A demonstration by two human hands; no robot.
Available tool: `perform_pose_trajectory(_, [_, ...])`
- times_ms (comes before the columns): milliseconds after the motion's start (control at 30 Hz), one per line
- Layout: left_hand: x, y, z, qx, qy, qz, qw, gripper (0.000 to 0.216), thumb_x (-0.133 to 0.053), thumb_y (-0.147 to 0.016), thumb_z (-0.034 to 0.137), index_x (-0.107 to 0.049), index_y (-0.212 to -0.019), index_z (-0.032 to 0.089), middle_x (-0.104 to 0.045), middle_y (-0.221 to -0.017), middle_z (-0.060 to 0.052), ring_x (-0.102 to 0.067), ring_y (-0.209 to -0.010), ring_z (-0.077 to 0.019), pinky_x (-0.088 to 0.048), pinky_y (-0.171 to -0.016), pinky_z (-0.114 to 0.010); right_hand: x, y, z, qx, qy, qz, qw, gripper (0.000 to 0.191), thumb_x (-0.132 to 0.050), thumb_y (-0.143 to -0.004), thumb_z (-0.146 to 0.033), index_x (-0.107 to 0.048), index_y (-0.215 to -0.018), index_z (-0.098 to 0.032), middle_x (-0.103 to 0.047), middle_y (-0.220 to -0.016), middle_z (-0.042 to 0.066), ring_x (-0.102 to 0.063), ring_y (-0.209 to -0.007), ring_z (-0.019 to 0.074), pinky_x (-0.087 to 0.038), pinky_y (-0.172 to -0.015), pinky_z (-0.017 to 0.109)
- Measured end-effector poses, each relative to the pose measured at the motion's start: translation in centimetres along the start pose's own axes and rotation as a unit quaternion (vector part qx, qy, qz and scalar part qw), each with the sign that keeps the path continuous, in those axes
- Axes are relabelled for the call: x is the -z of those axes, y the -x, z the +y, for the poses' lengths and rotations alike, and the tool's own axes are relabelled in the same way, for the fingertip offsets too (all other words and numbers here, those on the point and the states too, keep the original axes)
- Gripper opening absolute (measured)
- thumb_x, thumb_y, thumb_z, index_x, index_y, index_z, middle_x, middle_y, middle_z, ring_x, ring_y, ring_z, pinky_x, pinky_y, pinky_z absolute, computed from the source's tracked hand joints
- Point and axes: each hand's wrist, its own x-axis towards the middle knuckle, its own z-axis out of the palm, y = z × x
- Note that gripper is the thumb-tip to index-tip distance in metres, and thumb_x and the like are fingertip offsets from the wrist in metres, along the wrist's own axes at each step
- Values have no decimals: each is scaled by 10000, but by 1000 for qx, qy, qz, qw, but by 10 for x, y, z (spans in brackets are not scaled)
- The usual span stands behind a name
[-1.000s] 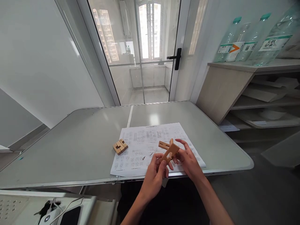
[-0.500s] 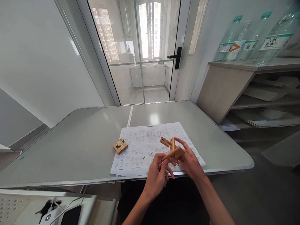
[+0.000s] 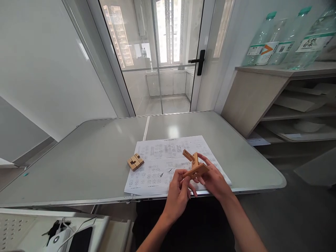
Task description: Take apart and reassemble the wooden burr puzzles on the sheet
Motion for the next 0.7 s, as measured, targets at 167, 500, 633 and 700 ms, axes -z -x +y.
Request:
perform_pose_trajectory(167, [-1, -1, 4, 17, 16, 2, 1000, 343, -485, -1033, 548, -507, -1104, 212, -710, -1025, -58, -659, -589, -107, -458, -548, -238, 3, 1, 0, -6, 24, 4, 1000, 698, -730, -872, -539, -481, -1464, -263, -516, -526, -73, -434, -464, 152, -385, -549, 301])
perform_pose_trajectory(500, [-2, -1, 4, 16, 4, 6, 1000, 301, -467, -1050, 508, -505, -1104, 214, -713, -1065, -61, -653, -599, -105, -455, -559, -244, 6, -2, 2, -13, 6, -2, 1000, 701, -728, -878, -522, -468, -1467, -245, -560, -594, -55, -439, -457, 134, -371, -540, 296])
perform_pose_trajectory(633, [-2, -2, 2, 18, 7, 9, 1000, 313, -474, -1043, 516, -499, -1116, 212, -711, -1068, -65, -657, -597, -111, -459, -560, -249, 8, -3, 3, -14, 25, -6, 1000, 743, -733, -864, -561, -449, -1485, -269, -509, -546, -68, -429, -474, 156, -370, -550, 307])
perform_pose_trajectory(700, [-2, -3, 1, 13, 11, 11, 1000, 296, -470, -1050, 499, -501, -1118, 213, -710, -1071, -63, -654, -589, -105, -461, -565, -250, 9, -2, 3, -14, 26, -3, 1000, 742, -736, -865, -554, -441, -1488, -280, -521, -554, -65, -435, -477, 158, -363, -541, 300])
